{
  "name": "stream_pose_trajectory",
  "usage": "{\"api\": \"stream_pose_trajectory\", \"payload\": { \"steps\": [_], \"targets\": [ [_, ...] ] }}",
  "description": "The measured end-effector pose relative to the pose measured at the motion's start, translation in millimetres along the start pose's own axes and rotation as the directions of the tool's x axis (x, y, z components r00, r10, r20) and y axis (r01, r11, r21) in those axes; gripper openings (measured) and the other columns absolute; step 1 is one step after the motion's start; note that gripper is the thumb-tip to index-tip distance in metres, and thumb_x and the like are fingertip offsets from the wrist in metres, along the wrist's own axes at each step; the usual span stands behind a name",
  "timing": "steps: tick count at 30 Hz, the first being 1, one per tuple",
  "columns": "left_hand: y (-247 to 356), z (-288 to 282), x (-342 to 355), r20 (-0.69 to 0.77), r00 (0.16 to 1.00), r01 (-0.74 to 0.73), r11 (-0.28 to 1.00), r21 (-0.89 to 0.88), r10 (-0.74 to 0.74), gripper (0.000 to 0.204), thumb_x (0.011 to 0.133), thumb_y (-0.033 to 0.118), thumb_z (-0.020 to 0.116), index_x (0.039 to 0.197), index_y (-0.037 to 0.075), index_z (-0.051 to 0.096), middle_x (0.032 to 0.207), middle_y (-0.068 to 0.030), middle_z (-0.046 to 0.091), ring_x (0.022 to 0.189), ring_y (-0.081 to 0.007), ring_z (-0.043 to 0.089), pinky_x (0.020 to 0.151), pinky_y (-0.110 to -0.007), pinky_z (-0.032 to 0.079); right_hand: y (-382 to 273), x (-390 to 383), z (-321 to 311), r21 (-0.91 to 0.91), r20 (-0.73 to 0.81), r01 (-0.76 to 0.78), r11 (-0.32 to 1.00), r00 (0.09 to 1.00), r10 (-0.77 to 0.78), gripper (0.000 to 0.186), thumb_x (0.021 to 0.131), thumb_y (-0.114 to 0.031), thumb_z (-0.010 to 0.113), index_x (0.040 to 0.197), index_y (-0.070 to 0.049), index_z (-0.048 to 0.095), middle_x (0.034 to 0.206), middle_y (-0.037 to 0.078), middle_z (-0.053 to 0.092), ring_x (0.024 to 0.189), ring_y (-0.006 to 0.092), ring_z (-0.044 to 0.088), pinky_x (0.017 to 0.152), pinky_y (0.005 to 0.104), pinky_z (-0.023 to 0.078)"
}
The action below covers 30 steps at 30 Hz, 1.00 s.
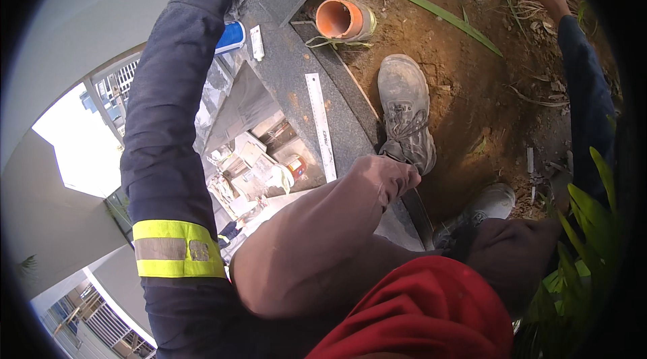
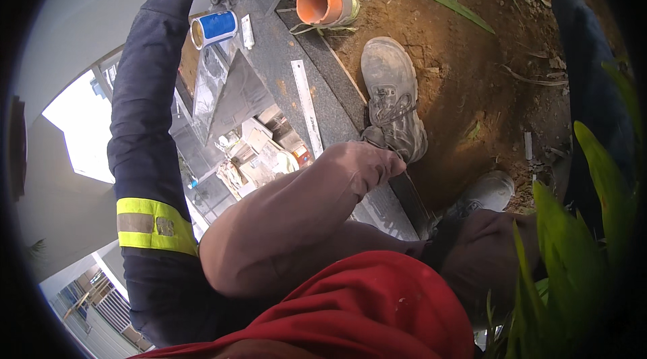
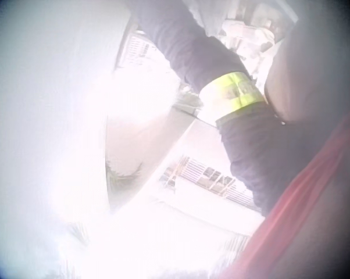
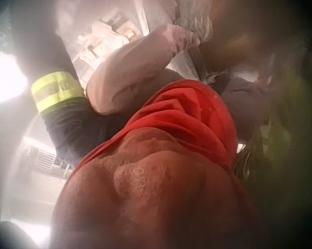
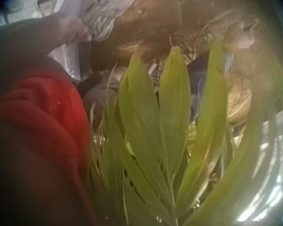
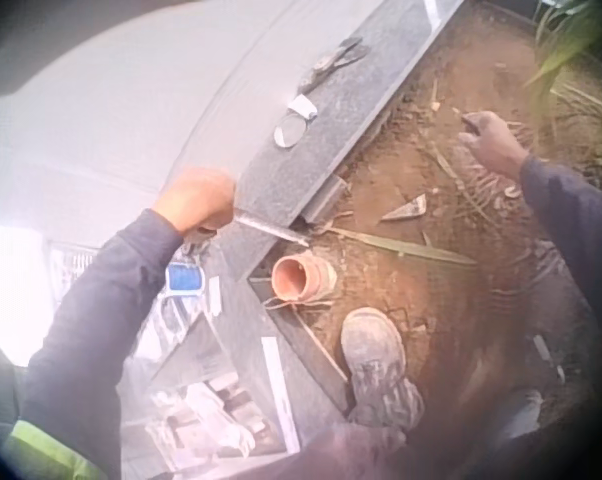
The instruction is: The person measures and marks a stone slab using a square ruler and pencil, then uses a hammer and chisel to chip away at the stone. The person also uses a tape measure and a trowel to apply a substance to the stone.
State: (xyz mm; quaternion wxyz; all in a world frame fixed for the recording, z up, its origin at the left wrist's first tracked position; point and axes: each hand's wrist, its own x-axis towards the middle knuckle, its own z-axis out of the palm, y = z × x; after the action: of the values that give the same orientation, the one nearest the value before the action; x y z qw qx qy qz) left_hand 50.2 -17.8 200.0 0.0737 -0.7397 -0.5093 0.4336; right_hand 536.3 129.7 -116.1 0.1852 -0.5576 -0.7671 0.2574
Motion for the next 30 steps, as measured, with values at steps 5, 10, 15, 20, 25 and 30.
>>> {"api": "stream_pose_trajectory", "payload": {
  "steps": [5, 10, 15, 20, 25, 30],
  "targets": [
    [11.7, -15.8, -0.6, 0.219, 0.972, 0.086, 0.996, -0.017, -0.081, 0.026, 0.08, 0.015, 0.059, 0.091, 0.003, 0.079, 0.1, -0.0237, 0.074, 0.099, -0.0405, 0.073, 0.084, -0.05, 0.058, -58.6, -6.3, -31.9, 0.12, -0.023, -0.001, 0.993, 1.0, 0.004, 0.048, 0.1, -0.04, 0.064, 0.129, -0.002, 0.06, 0.116, 0.016, 0.065, 0.101, 0.0289, 0.065, 0.088, 0.0413, 0.05],
    [13.5, -28.6, 5.6, 0.311, 0.938, 0.157, 0.988, 0.011, -0.152, 0.03, 0.083, 0.019, 0.058, 0.099, 0.004, 0.079, 0.106, -0.0226, 0.074, 0.103, -0.0373, 0.073, 0.085, -0.049, 0.058, -81.5, -6.0, -49.0, 0.205, -0.035, -0.004, 0.979, 0.999, 0.011, 0.04, 0.098, -0.037, 0.065, 0.119, -0.002, 0.062, 0.104, 0.015, 0.064, 0.091, 0.0274, 0.064, 0.08, 0.0407, 0.05],
    [13.0, -40.9, 13.2, 0.362, 0.923, 0.127, 0.991, 0.032, -0.13, 0.03, 0.083, 0.021, 0.061, 0.102, 0.006, 0.079, 0.107, -0.0221, 0.075, 0.103, -0.0368, 0.073, 0.085, -0.048, 0.058, -90.4, -7.0, -64.1, 0.251, -0.044, -0.015, 0.968, 0.999, 0.027, 0.034, 0.097, -0.034, 0.066, 0.108, -0.002, 0.065, 0.092, 0.014, 0.064, 0.082, 0.0259, 0.064, 0.073, 0.0401, 0.049],
    [17.8, -13.7, 13.1, 0.359, 0.926, 0.121, 0.993, -0.002, -0.112, 0.028, 0.083, 0.019, 0.063, 0.099, 0.004, 0.079, 0.105, -0.022, 0.075, 0.101, -0.0369, 0.073, 0.083, -0.047, 0.058, -95.1, -9.4, -68.5, 0.314, -0.049, -0.03, 0.949, 0.998, 0.048, 0.029, 0.095, -0.03, 0.067, 0.097, -0.002, 0.067, 0.08, 0.013, 0.063, 0.072, 0.0244, 0.063, 0.065, 0.0395, 0.049],
    [30.0, -49.9, -35.1, 0.398, 0.891, 0.249, 0.968, -0.031, -0.217, 0.037, 0.081, 0.015, 0.062, 0.11, -0.004, 0.076, 0.119, -0.0273, 0.071, 0.115, -0.0366, 0.068, 0.097, -0.043, 0.054, -109.0, -12.8, -78.4, 0.351, -0.021, -0.042, 0.936, 0.998, 0.053, 0.027, 0.093, -0.027, 0.068, 0.087, -0.002, 0.07, 0.068, 0.012, 0.063, 0.062, 0.0229, 0.062, 0.058, 0.0389, 0.048],
    [17.2, -17.1, -125.2, 0.206, 0.92, 0.39, 0.755, -0.527, -0.333, 0.033, 0.094, 0.03, 0.062, 0.096, 0.0, 0.076, 0.083, -0.0228, 0.071, 0.078, -0.0362, 0.069, 0.078, -0.042, 0.054, -111.3, -42.2, -26.9, 0.361, 0.188, -0.037, 0.932, 0.982, -0.033, 0.035, 0.1, -0.032, 0.064, 0.116, -0.001, 0.069, 0.093, 0.014, 0.071, 0.084, 0.0247, 0.067, 0.08, 0.0401, 0.053]
  ]
}}
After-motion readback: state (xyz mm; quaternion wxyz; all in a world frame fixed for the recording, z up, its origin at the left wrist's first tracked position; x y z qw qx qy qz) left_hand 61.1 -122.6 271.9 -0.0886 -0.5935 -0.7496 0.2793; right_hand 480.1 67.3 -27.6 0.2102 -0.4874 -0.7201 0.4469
